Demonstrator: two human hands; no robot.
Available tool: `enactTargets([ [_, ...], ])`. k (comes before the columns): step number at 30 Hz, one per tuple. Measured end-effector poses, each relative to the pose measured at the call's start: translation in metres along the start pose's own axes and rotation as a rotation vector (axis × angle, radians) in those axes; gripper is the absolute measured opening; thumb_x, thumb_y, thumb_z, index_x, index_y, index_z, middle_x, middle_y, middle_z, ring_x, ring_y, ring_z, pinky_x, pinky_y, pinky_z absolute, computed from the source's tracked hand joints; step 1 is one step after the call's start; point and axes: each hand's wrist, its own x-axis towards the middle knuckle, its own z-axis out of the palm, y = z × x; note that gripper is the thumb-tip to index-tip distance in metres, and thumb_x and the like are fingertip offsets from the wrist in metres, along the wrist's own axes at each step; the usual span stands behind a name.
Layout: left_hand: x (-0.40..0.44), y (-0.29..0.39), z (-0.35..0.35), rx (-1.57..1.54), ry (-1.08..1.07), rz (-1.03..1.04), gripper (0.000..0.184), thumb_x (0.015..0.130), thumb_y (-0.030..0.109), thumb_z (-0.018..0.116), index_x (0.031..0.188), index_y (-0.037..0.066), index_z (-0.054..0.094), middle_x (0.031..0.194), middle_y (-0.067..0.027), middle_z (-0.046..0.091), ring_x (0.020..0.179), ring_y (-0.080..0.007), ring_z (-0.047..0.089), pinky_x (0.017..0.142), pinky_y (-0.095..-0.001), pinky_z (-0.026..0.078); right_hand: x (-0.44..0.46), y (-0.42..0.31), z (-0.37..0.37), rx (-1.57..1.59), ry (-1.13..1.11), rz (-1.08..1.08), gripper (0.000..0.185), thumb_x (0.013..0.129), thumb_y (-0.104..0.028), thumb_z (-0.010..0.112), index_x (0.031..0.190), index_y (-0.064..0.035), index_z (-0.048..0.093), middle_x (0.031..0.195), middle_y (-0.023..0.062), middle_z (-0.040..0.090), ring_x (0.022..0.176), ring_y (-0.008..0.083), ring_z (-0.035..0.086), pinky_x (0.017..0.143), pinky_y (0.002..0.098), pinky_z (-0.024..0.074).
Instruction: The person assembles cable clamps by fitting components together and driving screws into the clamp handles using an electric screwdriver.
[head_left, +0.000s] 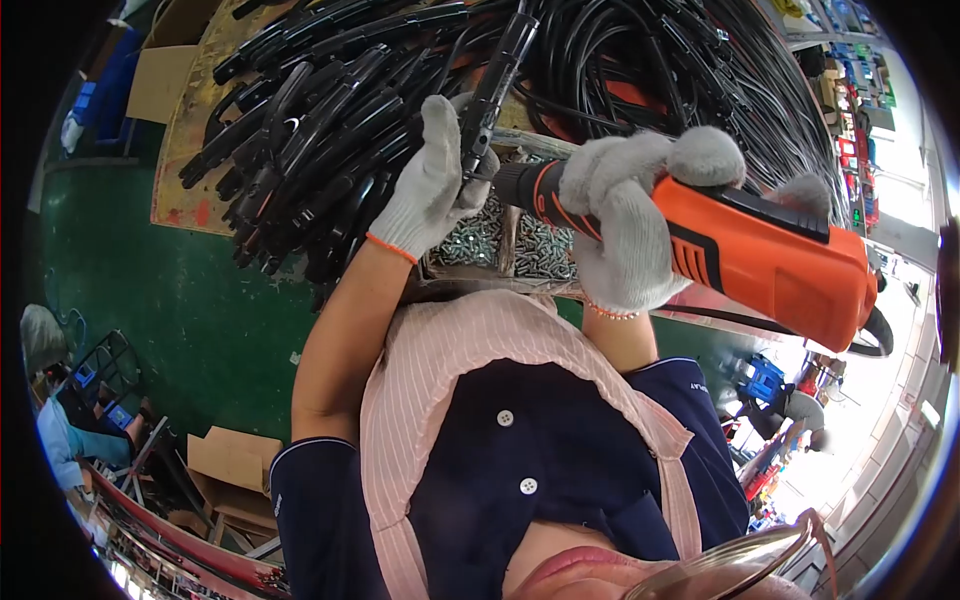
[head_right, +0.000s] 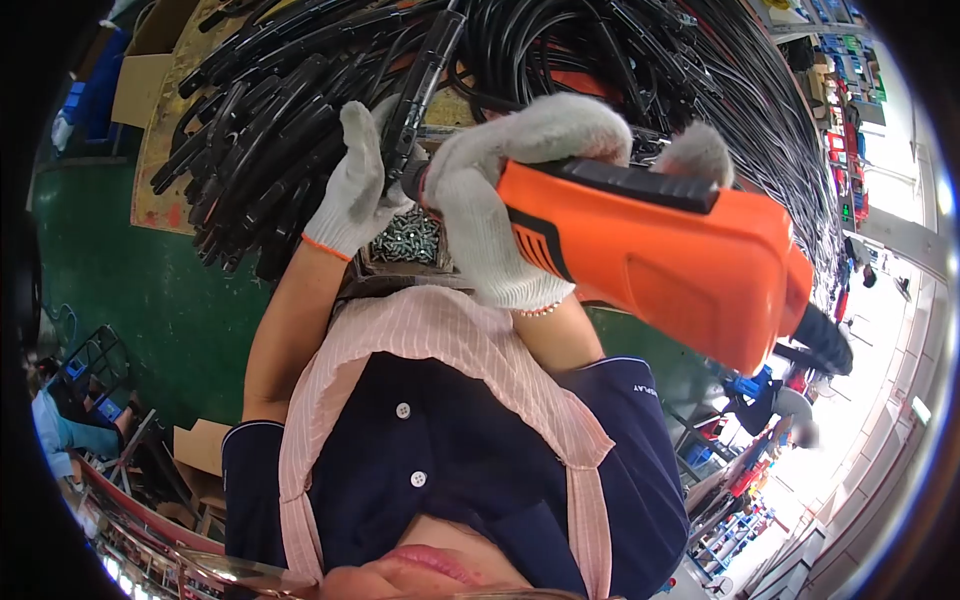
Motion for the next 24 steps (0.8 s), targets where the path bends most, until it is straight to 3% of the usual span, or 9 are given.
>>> enactTargets([
  [6, -0.001, 0.002, 0.000, -0.044, -0.036, 0.012, 0.095, 0.085, 0.084, 0.036, 0.150, 0.014, 0.034, 0.074, -0.0030, 0.055, 0.050, -0.0070, 0.043, 0.044, -0.0212, 0.031, 0.004, -0.005, 0.001, -0.074, 0.106, 0.122, 0.052, 0.082, 0.008, 0.052, 0.127, -0.0123, 0.037, 0.078, 0.0043, 0.052, 0.061, 0.0174, 0.050, 0.059, 0.0332, 0.0482],
  [9, -0.003, 0.003, 0.007, 0.000, 0.006, 0.016, 0.090, 0.086, 0.082, 0.040, 0.149, 0.016, 0.036, 0.072, -0.0028, 0.057, 0.047, -0.0070, 0.043, 0.041, -0.0202, 0.031, 0.011, -0.015, -0.011, 0.313, 0.174, 0.087, 0.047, 0.086, 0.003, 0.052, 0.128, -0.0148, 0.038, 0.076, 0.0030, 0.049, 0.061, 0.0150, 0.047, 0.058, 0.0296, 0.0454],
  [12, -0.003, 0.005, 0.008, 0.077, -0.005, -0.002, 0.084, 0.092, 0.077, 0.034, 0.149, 0.016, 0.035, 0.076, -0.0011, 0.054, 0.046, -0.0066, 0.036, 0.042, -0.0213, 0.029, 0.005, -0.017, -0.039, 0.401, 0.253, 0.000, 0.064, 0.085, 0.005, 0.053, 0.138, -0.0250, 0.032, 0.084, 0.0054, 0.051, 0.061, 0.0139, 0.047, 0.057, 0.0297, 0.0458],
  [13, -0.002, 0.004, 0.003, -0.042, -0.052, -0.016, 0.070, 0.097, 0.064, 0.046, 0.147, 0.016, 0.038, 0.071, -0.0018, 0.057, 0.047, -0.0064, 0.044, 0.041, -0.0187, 0.031, 0.000, -0.015, -0.046, 0.317, 0.319, -0.009, 0.070, 0.085, 0.005, 0.053, 0.142, -0.0284, 0.031, 0.087, 0.0062, 0.052, 0.061, 0.0135, 0.047, 0.057, 0.0297, 0.0459],
  [16, 0.002, 0.005, 0.004, -0.036, -0.041, -0.038, 0.060, 0.102, 0.047, 0.051, 0.149, 0.014, 0.034, 0.071, -0.0019, 0.057, 0.047, -0.0057, 0.044, 0.041, -0.0186, 0.033, -0.016, -0.006, -0.051, -0.068, 0.513, 0.069, 0.092, 0.083, 0.013, 0.052, 0.154, -0.0323, 0.015, 0.104, 0.0130, 0.055, 0.063, 0.0163, 0.054, 0.058, 0.0346, 0.0499],
  [17, -0.001, 0.008, 0.013, -0.017, -0.011, 0.000, 0.047, 0.103, 0.036, 0.053, 0.142, 0.013, 0.038, 0.071, -0.0018, 0.053, 0.042, -0.0048, 0.037, 0.037, -0.0195, 0.028, -0.022, -0.001, -0.056, -0.092, 0.530, 0.095, 0.093, 0.082, 0.013, 0.052, 0.154, -0.0316, 0.015, 0.106, 0.0136, 0.055, 0.064, 0.0167, 0.055, 0.058, 0.0353, 0.0504],
  [21, -0.003, 0.013, 0.022, 0.056, 0.074, -0.005, 0.053, 0.096, 0.006, 0.059, 0.142, 0.007, 0.034, 0.073, -0.0034, 0.054, 0.040, -0.0042, 0.037, 0.036, -0.0202, 0.029, -0.042, 0.013, -0.068, -0.054, 0.561, 0.192, 0.092, 0.082, 0.015, 0.052, 0.154, -0.0290, 0.015, 0.104, 0.0125, 0.053, 0.064, 0.0170, 0.055, 0.060, 0.0382, 0.0524],
  [24, -0.003, 0.012, 0.021, 0.117, 0.092, -0.011, 0.053, 0.095, 0.007, 0.061, 0.142, 0.007, 0.035, 0.074, -0.0038, 0.055, 0.041, -0.0042, 0.038, 0.035, -0.0202, 0.030, -0.041, 0.016, -0.066, 0.006, 0.599, 0.137, 0.089, 0.082, 0.014, 0.053, 0.154, -0.0244, 0.016, 0.092, 0.0113, 0.054, 0.064, 0.0169, 0.054, 0.060, 0.0377, 0.0521],
])
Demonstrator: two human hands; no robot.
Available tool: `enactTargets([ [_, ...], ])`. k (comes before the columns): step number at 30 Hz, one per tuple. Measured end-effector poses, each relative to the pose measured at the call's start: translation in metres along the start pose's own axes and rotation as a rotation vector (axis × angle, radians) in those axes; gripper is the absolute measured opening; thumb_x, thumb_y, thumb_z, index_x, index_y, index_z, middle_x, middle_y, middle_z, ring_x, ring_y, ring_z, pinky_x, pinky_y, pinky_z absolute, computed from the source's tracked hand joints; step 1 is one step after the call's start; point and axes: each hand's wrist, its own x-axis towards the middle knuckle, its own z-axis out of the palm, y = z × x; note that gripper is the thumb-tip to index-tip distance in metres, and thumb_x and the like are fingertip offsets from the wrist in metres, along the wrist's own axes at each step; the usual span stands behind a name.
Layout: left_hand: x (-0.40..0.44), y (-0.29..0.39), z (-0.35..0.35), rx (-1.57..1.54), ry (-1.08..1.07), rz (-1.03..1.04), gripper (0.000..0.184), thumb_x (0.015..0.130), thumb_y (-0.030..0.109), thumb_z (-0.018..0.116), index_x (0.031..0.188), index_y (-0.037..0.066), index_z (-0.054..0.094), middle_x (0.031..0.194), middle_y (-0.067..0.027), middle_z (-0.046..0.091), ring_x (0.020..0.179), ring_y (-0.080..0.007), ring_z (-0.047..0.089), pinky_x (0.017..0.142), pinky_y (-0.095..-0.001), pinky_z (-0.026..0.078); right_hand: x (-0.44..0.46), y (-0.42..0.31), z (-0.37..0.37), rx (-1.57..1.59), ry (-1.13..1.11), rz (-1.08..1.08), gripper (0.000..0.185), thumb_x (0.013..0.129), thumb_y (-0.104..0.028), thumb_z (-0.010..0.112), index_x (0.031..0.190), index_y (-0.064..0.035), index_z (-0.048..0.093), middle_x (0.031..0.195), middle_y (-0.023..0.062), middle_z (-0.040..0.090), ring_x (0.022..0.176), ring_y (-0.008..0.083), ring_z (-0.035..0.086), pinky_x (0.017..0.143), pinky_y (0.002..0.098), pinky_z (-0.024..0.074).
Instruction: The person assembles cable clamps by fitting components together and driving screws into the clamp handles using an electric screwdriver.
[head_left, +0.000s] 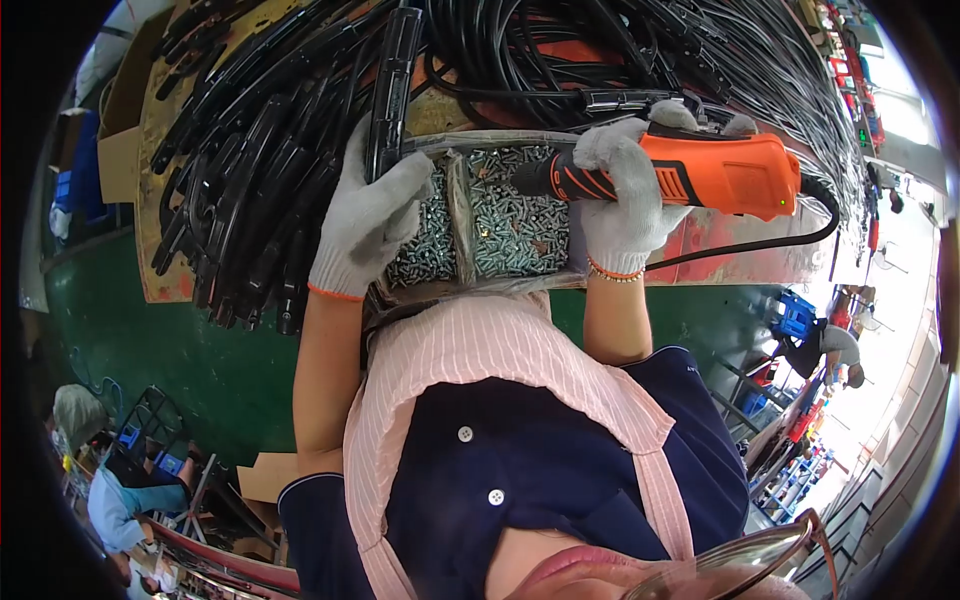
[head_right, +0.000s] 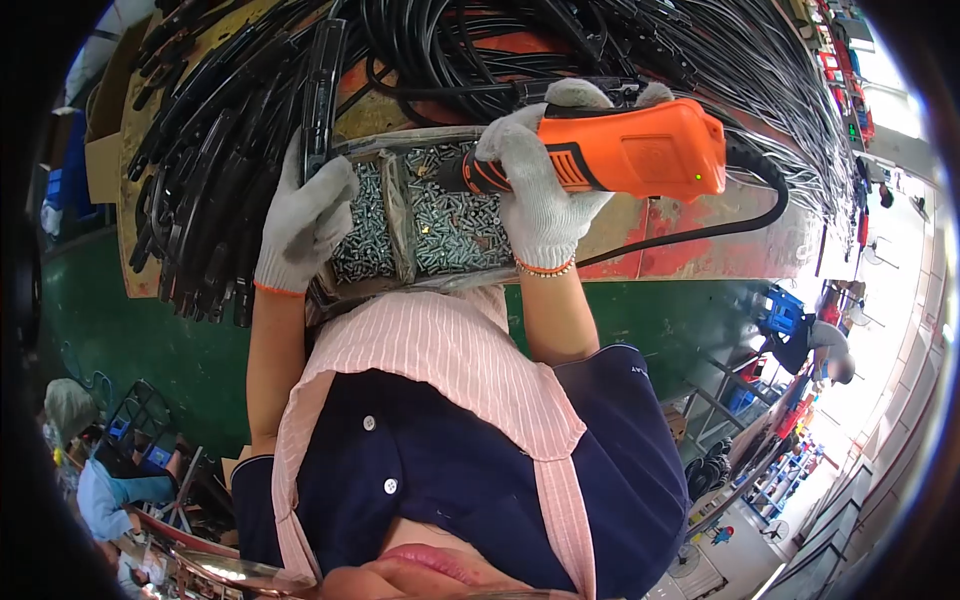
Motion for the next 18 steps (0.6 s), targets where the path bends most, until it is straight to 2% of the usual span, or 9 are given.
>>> enactTargets([
  [5, 0.002, -0.001, -0.005, 0.006, -0.052, 0.009, 0.046, 0.095, 0.006, 0.061, 0.136, 0.007, 0.039, 0.076, -0.0047, 0.057, 0.041, -0.0041, 0.038, 0.035, -0.0198, 0.030, 0.003, -0.010, -0.019, -0.023, 0.097, 0.031, 0.079, 0.082, 0.008, 0.055, 0.149, -0.0193, 0.023, 0.080, 0.0112, 0.056, 0.063, 0.0169, 0.054, 0.062, 0.0367, 0.0513],
  [8, 0.002, -0.002, -0.003, 0.019, -0.055, 0.016, 0.040, 0.096, 0.006, 0.059, 0.132, 0.007, 0.041, 0.076, -0.0046, 0.057, 0.041, -0.0035, 0.037, 0.034, -0.0197, 0.030, 0.006, -0.021, -0.022, -0.111, 0.161, -0.050, 0.073, 0.082, 0.005, 0.056, 0.146, -0.0172, 0.026, 0.073, 0.0110, 0.057, 0.062, 0.0169, 0.053, 0.062, 0.0365, 0.0509],
  [9, 0.002, -0.002, -0.004, 0.020, -0.056, 0.019, 0.039, 0.097, 0.005, 0.059, 0.132, 0.007, 0.041, 0.076, -0.0045, 0.057, 0.041, -0.0033, 0.037, 0.035, -0.0196, 0.030, 0.005, -0.023, -0.029, -0.136, 0.153, -0.049, 0.076, 0.083, 0.006, 0.054, 0.148, -0.0192, 0.024, 0.076, 0.0109, 0.057, 0.061, 0.0169, 0.054, 0.061, 0.0366, 0.0513],
  [12, 0.003, -0.005, -0.005, 0.030, -0.046, 0.034, 0.040, 0.097, 0.005, 0.059, 0.132, 0.006, 0.041, 0.077, -0.0045, 0.058, 0.041, -0.0030, 0.037, 0.035, -0.0193, 0.030, 0.006, -0.022, -0.034, -0.078, 0.203, -0.129, 0.066, 0.082, 0.012, 0.056, 0.138, -0.0023, 0.025, 0.075, 0.0138, 0.060, 0.061, 0.0201, 0.061, 0.063, 0.0372, 0.0556],
  [13, 0.002, -0.005, -0.005, 0.033, -0.038, 0.041, 0.040, 0.097, 0.006, 0.059, 0.133, 0.006, 0.041, 0.077, -0.0045, 0.058, 0.042, -0.0029, 0.037, 0.035, -0.0193, 0.030, 0.005, -0.022, -0.035, -0.098, 0.207, -0.131, 0.066, 0.082, 0.012, 0.056, 0.139, -0.0027, 0.025, 0.075, 0.0139, 0.060, 0.061, 0.0199, 0.061, 0.063, 0.0374, 0.0559],
  [14, 0.002, -0.005, -0.005, 0.027, -0.046, 0.037, 0.050, 0.095, 0.006, 0.061, 0.138, 0.005, 0.036, 0.077, -0.0047, 0.058, 0.043, -0.0033, 0.039, 0.036, -0.0194, 0.031, 0.005, -0.021, -0.035, -0.116, 0.210, -0.134, 0.066, 0.082, 0.012, 0.056, 0.139, -0.0030, 0.025, 0.075, 0.0139, 0.060, 0.061, 0.0197, 0.061, 0.063, 0.0375, 0.0561],
  [16, 0.002, -0.003, -0.006, 0.013, -0.059, 0.032, 0.070, 0.091, 0.006, 0.066, 0.149, 0.004, 0.027, 0.077, -0.0052, 0.058, 0.046, -0.0040, 0.043, 0.039, -0.0197, 0.032, 0.004, -0.018, -0.037, -0.138, 0.212, -0.128, 0.073, 0.082, 0.012, 0.055, 0.144, -0.0103, 0.023, 0.077, 0.0129, 0.059, 0.062, 0.0187, 0.060, 0.062, 0.0379, 0.0554],
  [18, 0.001, -0.003, -0.006, 0.014, -0.056, 0.028, 0.070, 0.092, 0.007, 0.066, 0.149, 0.004, 0.027, 0.077, -0.0052, 0.058, 0.046, -0.0039, 0.043, 0.039, -0.0198, 0.032, 0.004, -0.013, -0.038, -0.147, 0.208, -0.115, 0.087, 0.082, 0.013, 0.053, 0.152, -0.0243, 0.018, 0.079, 0.0109, 0.057, 0.063, 0.0172, 0.058, 0.060, 0.0385, 0.0537],
])
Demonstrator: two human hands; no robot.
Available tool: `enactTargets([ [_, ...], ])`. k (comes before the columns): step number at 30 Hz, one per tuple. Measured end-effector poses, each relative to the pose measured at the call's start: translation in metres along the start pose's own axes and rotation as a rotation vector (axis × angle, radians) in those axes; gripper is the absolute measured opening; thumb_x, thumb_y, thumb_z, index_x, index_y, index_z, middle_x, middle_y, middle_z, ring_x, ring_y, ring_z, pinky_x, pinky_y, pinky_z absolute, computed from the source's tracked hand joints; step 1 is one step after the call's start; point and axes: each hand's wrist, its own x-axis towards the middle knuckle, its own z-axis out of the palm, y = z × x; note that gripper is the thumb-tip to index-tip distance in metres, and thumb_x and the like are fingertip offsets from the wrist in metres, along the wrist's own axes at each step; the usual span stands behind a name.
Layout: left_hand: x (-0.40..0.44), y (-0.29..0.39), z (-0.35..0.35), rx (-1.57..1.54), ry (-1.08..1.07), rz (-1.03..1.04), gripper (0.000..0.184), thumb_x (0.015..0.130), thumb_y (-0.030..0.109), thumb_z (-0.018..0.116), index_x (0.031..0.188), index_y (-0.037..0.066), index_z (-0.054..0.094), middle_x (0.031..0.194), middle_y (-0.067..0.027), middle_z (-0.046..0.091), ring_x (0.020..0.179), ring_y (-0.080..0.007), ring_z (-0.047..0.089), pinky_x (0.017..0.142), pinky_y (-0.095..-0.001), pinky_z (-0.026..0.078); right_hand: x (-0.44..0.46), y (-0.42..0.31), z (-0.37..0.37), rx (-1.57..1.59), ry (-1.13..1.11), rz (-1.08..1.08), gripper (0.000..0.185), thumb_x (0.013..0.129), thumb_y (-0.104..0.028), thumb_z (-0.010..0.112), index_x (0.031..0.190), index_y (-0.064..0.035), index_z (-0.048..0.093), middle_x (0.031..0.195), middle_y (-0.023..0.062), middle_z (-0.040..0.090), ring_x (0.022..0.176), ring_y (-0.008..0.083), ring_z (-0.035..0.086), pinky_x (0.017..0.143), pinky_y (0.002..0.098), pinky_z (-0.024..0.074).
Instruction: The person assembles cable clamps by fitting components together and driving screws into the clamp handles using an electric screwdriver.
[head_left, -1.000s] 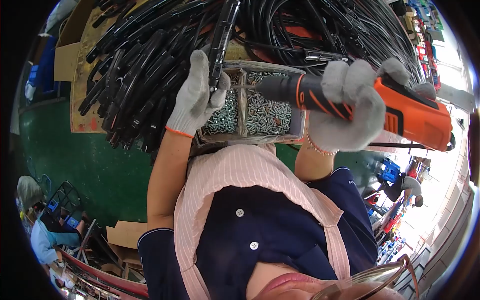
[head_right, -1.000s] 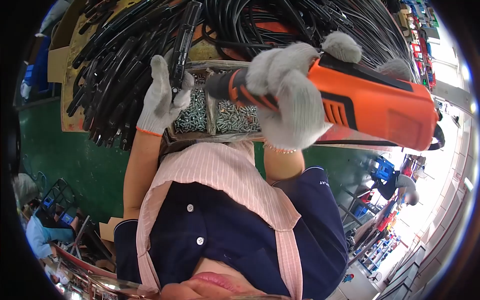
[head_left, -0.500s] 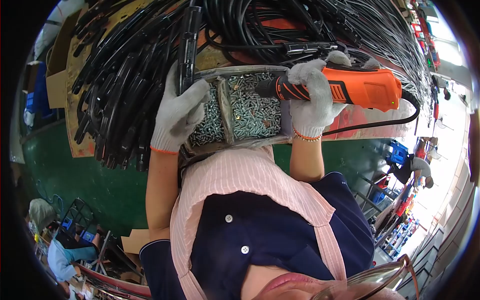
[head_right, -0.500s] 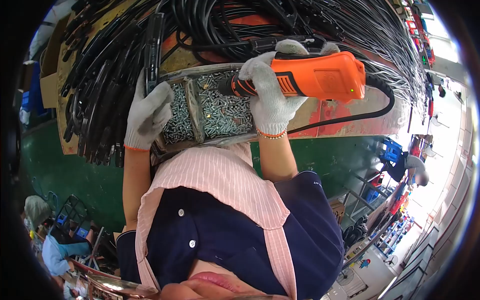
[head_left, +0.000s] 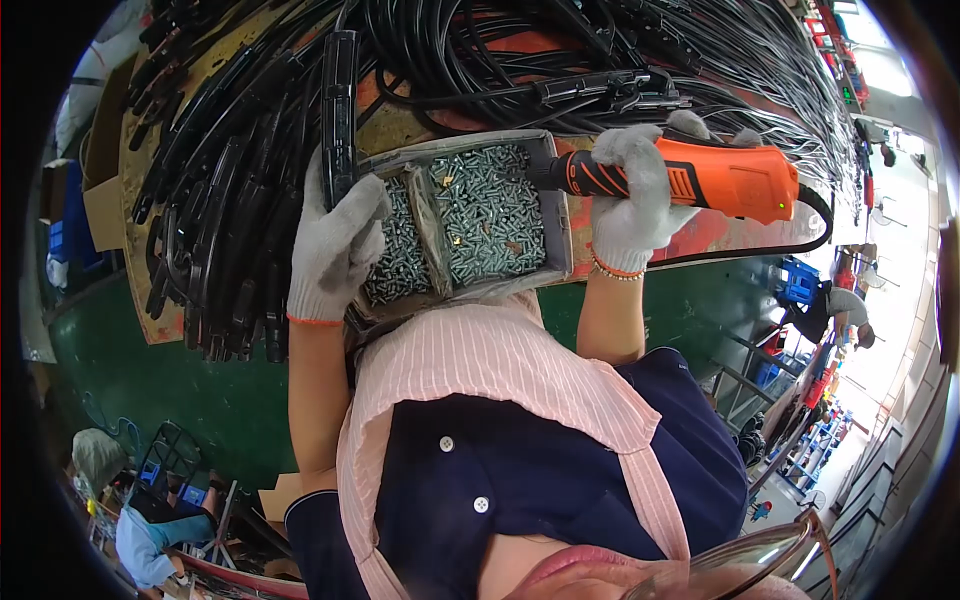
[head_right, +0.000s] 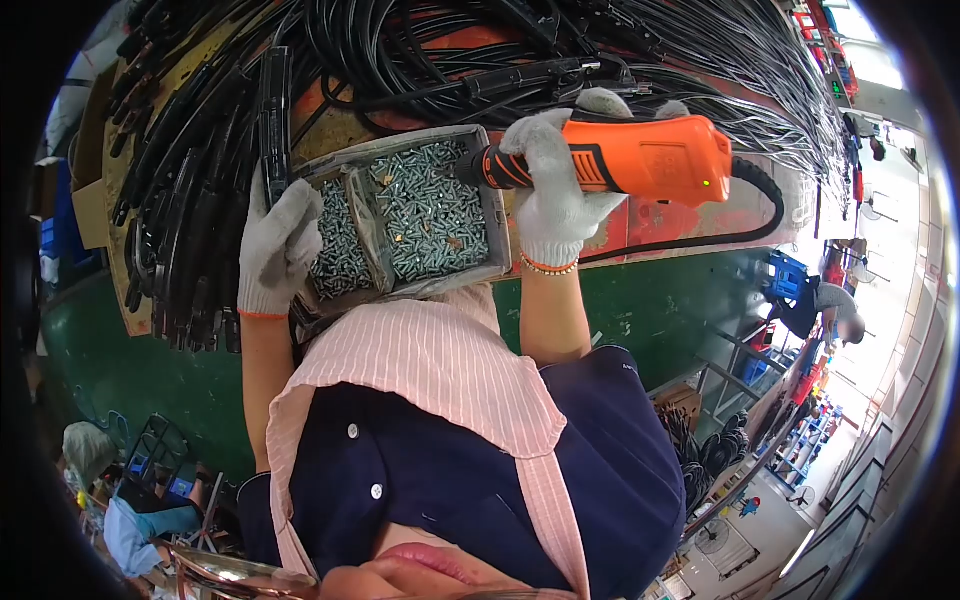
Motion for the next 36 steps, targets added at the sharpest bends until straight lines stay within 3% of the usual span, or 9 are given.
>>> enactTargets([
  [3, 0.000, 0.000, 0.000, -0.009, -0.010, -0.010, 0.073, 0.090, 0.004, 0.066, 0.150, 0.005, 0.025, 0.077, -0.0049, 0.057, 0.046, -0.0039, 0.043, 0.039, -0.0202, 0.032, 0.000, -0.001, 0.007, -0.044, 0.042, 0.025, 0.083, 0.082, 0.011, 0.054, 0.150, -0.0224, 0.020, 0.078, 0.0096, 0.056, 0.062, 0.0166, 0.057, 0.060, 0.0377, 0.0528],
  [6, 0.001, 0.001, 0.003, 0.061, 0.006, -0.023, 0.078, 0.088, -0.002, 0.065, 0.152, 0.008, 0.022, 0.081, -0.0062, 0.060, 0.045, -0.0038, 0.043, 0.038, -0.0203, 0.032, 0.010, -0.012, 0.003, 0.116, 0.007, 0.065, 0.079, 0.083, 0.009, 0.055, 0.148, -0.0215, 0.023, 0.076, 0.0082, 0.055, 0.061, 0.0156, 0.054, 0.060, 0.0359, 0.0515],
  [8, 0.000, 0.003, 0.009, 0.089, 0.022, -0.030, 0.076, 0.087, -0.007, 0.062, 0.151, 0.010, 0.024, 0.086, -0.0080, 0.063, 0.045, -0.0035, 0.042, 0.037, -0.0199, 0.032, 0.021, -0.016, 0.003, 0.204, 0.051, 0.083, 0.045, 0.086, 0.002, 0.054, 0.129, -0.0074, 0.042, 0.073, 0.0041, 0.049, 0.064, 0.0125, 0.047, 0.065, 0.0291, 0.0441],
  [11, -0.002, 0.006, 0.011, 0.080, 0.033, -0.038, 0.071, 0.089, -0.010, 0.055, 0.149, 0.015, 0.028, 0.099, -0.0136, 0.067, 0.043, -0.0034, 0.040, 0.036, -0.0195, 0.031, 0.041, -0.019, 0.009, 0.346, 0.278, 0.213, 0.018, 0.090, -0.004, 0.058, 0.107, -0.0043, 0.051, 0.073, 0.0014, 0.045, 0.066, 0.0112, 0.046, 0.066, 0.0281, 0.0446],
  [15, -0.003, 0.005, -0.004, -0.141, -0.101, -0.032, 0.069, 0.089, -0.008, 0.057, 0.148, 0.014, 0.029, 0.102, -0.0154, 0.068, 0.043, -0.0037, 0.040, 0.036, -0.0191, 0.032, 0.053, 0.007, 0.038, 0.838, 0.130, 0.358, 0.020, 0.089, -0.002, 0.062, 0.106, -0.0020, 0.051, 0.075, 0.0036, 0.050, 0.068, 0.0123, 0.050, 0.069, 0.0286, 0.0521],
  [21, -0.002, 0.007, -0.010, -0.172, -0.166, -0.031, 0.066, 0.090, -0.006, 0.057, 0.147, 0.010, 0.029, 0.103, -0.0168, 0.068, 0.044, -0.0021, 0.039, 0.034, -0.0177, 0.032, 0.029, 0.030, 0.092, 0.783, 0.045, 0.345, 0.024, 0.091, -0.003, 0.059, 0.113, -0.0063, 0.051, 0.073, 0.0036, 0.053, 0.067, 0.0121, 0.049, 0.068, 0.0296, 0.0476],
  [29, -0.001, 0.008, -0.013, -0.217, -0.208, -0.039, 0.070, 0.089, -0.006, 0.058, 0.150, 0.011, 0.026, 0.106, -0.0201, 0.068, 0.043, -0.0021, 0.040, 0.034, -0.0172, 0.032, 0.017, 0.029, 0.087, 0.790, -0.115, 0.268, 0.038, 0.089, 0.002, 0.058, 0.124, -0.0052, 0.046, 0.077, 0.0048, 0.054, 0.068, 0.0120, 0.048, 0.066, 0.0301, 0.0458],
  [32, 0.000, 0.007, -0.015, -0.175, -0.193, -0.073, 0.090, 0.085, -0.006, 0.062, 0.156, 0.017, 0.011, 0.107, -0.0170, 0.068, 0.044, -0.0041, 0.041, 0.036, -0.0194, 0.033, 0.009, 0.010, 0.103, 0.688, -0.135, 0.147, 0.039, 0.089, 0.004, 0.056, 0.125, -0.0059, 0.045, 0.073, 0.0029, 0.049, 0.066, 0.0109, 0.046, 0.065, 0.0292, 0.0443],
  [36, -0.001, 0.005, -0.007, -0.142, -0.119, -0.032, 0.079, 0.088, -0.005, 0.061, 0.153, 0.011, 0.021, 0.084, -0.0075, 0.058, 0.044, -0.0052, 0.042, 0.037, -0.0208, 0.035, 0.005, -0.004, 0.109, 0.574, -0.390, 0.079, 0.046, 0.089, 0.006, 0.052, 0.131, -0.0086, 0.042, 0.078, 0.0055, 0.051, 0.065, 0.0116, 0.046, 0.061, 0.0308, 0.0450],
])
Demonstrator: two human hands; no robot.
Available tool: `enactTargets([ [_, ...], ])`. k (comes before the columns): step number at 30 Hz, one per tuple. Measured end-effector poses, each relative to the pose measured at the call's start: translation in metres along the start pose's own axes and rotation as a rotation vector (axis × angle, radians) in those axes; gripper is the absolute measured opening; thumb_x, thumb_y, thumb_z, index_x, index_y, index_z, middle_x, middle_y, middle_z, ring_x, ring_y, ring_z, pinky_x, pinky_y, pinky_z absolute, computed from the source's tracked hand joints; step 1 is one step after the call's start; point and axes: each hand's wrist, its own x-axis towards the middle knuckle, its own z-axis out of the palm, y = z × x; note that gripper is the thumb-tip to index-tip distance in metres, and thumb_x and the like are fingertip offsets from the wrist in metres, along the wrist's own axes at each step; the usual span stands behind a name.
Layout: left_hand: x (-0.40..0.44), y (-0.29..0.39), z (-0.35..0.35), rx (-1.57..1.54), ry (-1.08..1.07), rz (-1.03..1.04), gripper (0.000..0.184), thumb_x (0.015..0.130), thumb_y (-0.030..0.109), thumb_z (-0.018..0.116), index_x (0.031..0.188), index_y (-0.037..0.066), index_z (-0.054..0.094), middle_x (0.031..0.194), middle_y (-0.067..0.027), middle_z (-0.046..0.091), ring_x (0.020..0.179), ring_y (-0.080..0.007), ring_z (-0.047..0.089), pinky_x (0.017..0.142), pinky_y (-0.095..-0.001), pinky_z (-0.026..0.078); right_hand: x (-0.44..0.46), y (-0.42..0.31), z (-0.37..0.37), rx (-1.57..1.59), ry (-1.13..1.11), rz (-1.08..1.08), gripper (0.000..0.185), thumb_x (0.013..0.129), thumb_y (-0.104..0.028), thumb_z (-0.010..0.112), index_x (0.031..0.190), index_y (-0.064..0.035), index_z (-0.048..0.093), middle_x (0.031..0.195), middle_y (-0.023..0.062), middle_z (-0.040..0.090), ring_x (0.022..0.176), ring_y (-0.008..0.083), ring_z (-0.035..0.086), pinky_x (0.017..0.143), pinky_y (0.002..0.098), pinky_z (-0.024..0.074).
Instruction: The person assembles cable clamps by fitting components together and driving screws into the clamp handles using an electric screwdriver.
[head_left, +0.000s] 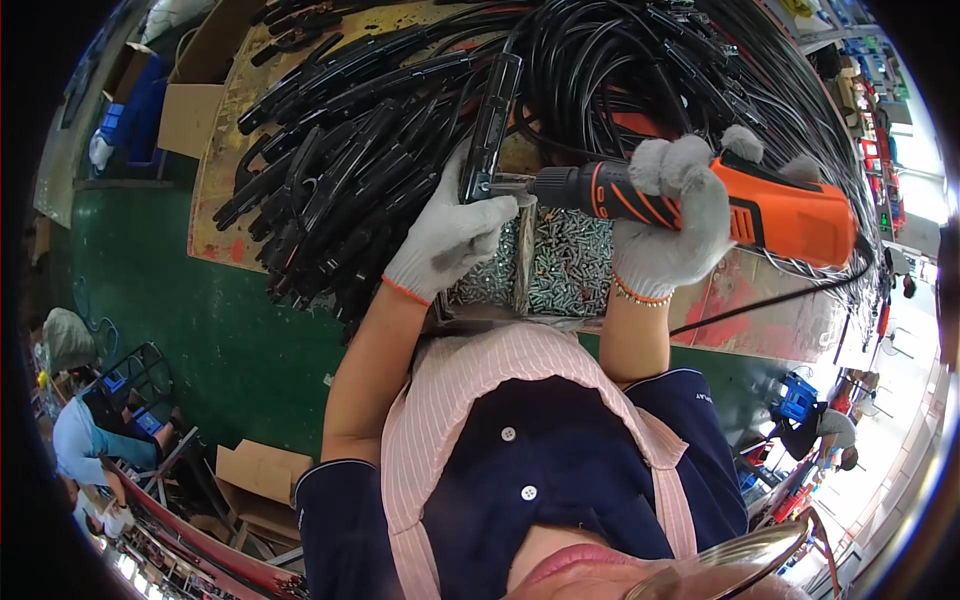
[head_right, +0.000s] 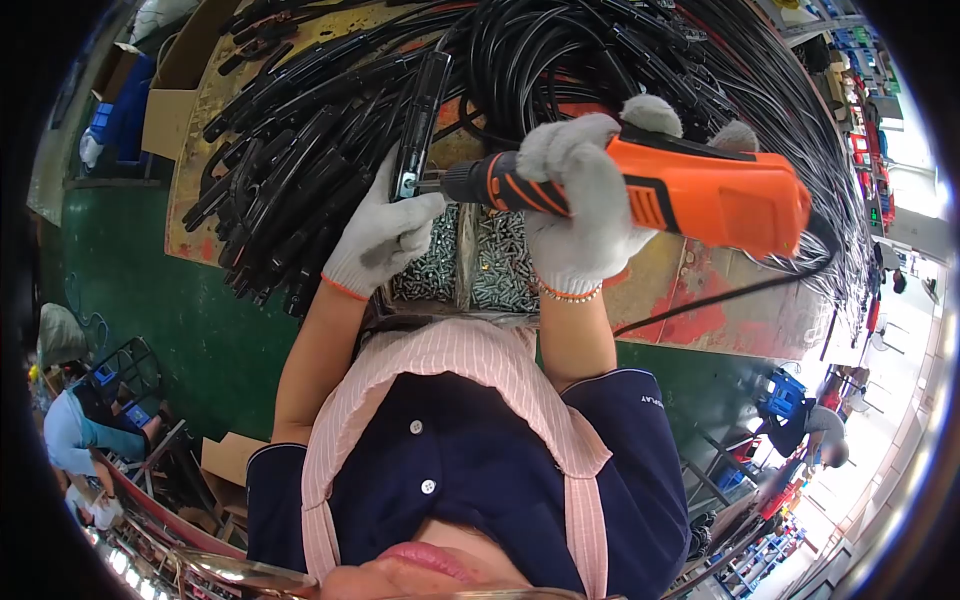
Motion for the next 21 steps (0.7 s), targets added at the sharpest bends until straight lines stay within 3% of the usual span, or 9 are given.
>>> enactTargets([
  [2, 0.001, -0.003, 0.001, 0.005, 0.027, 0.010, 0.080, 0.086, -0.006, 0.061, 0.153, 0.011, 0.020, 0.079, -0.0046, 0.054, 0.045, -0.0068, 0.044, 0.039, -0.0225, 0.036, -0.001, -0.004, 0.023, -0.224, -0.048, -0.071, 0.059, 0.087, 0.010, 0.052, 0.141, -0.0077, 0.036, 0.088, 0.0116, 0.055, 0.063, 0.0156, 0.049, 0.057, 0.0330, 0.0473],
  [5, 0.006, -0.008, -0.005, -0.029, 0.025, 0.009, 0.089, 0.084, -0.005, 0.066, 0.155, 0.015, 0.016, 0.088, -0.0032, 0.057, 0.051, -0.0070, 0.048, 0.042, -0.0233, 0.037, 0.000, -0.006, 0.036, -0.519, -0.117, -0.044, 0.062, 0.085, 0.012, 0.054, 0.141, -0.0034, 0.034, 0.088, 0.0145, 0.056, 0.061, 0.0178, 0.051, 0.055, 0.0338, 0.0483],
  [7, 0.004, -0.006, 0.000, -0.029, 0.049, 0.006, 0.083, 0.084, -0.006, 0.064, 0.153, 0.012, 0.020, 0.083, -0.0042, 0.056, 0.049, -0.0080, 0.048, 0.042, -0.0231, 0.038, -0.003, 0.004, 0.056, -0.513, -0.030, -0.077, 0.056, 0.084, 0.012, 0.056, 0.135, 0.0019, 0.037, 0.081, 0.0141, 0.057, 0.059, 0.0182, 0.051, 0.055, 0.0344, 0.0487],
  [14, 0.001, -0.002, -0.002, -0.055, 0.041, -0.035, 0.081, 0.085, -0.007, 0.062, 0.152, 0.010, 0.020, 0.083, -0.0063, 0.058, 0.050, -0.0085, 0.048, 0.043, -0.0229, 0.039, 0.000, 0.010, 0.060, -0.573, -0.154, -0.037, 0.044, 0.081, 0.012, 0.057, 0.121, 0.0065, 0.041, 0.069, 0.0132, 0.054, 0.057, 0.0182, 0.051, 0.057, 0.0349, 0.0493],
  [18, 0.001, 0.000, -0.002, -0.065, 0.037, -0.047, 0.083, 0.086, -0.005, 0.064, 0.153, 0.010, 0.018, 0.085, -0.0092, 0.060, 0.050, -0.0084, 0.048, 0.042, -0.0228, 0.039, 0.004, 0.011, 0.052, -0.468, -0.143, 0.007, 0.044, 0.076, 0.016, 0.063, 0.114, 0.0004, 0.045, 0.088, 0.0134, 0.059, 0.066, 0.0208, 0.063, 0.061, 0.0338, 0.0559],
  [21, 0.001, 0.000, -0.004, -0.045, 0.022, -0.049, 0.083, 0.086, -0.005, 0.064, 0.153, 0.010, 0.017, 0.088, -0.0118, 0.062, 0.050, -0.0080, 0.048, 0.041, -0.0224, 0.039, 0.002, 0.013, 0.060, -0.484, -0.103, -0.036, 0.054, 0.081, 0.014, 0.057, 0.131, 0.0001, 0.039, 0.082, 0.0129, 0.056, 0.061, 0.0188, 0.056, 0.057, 0.0353, 0.0510],
])
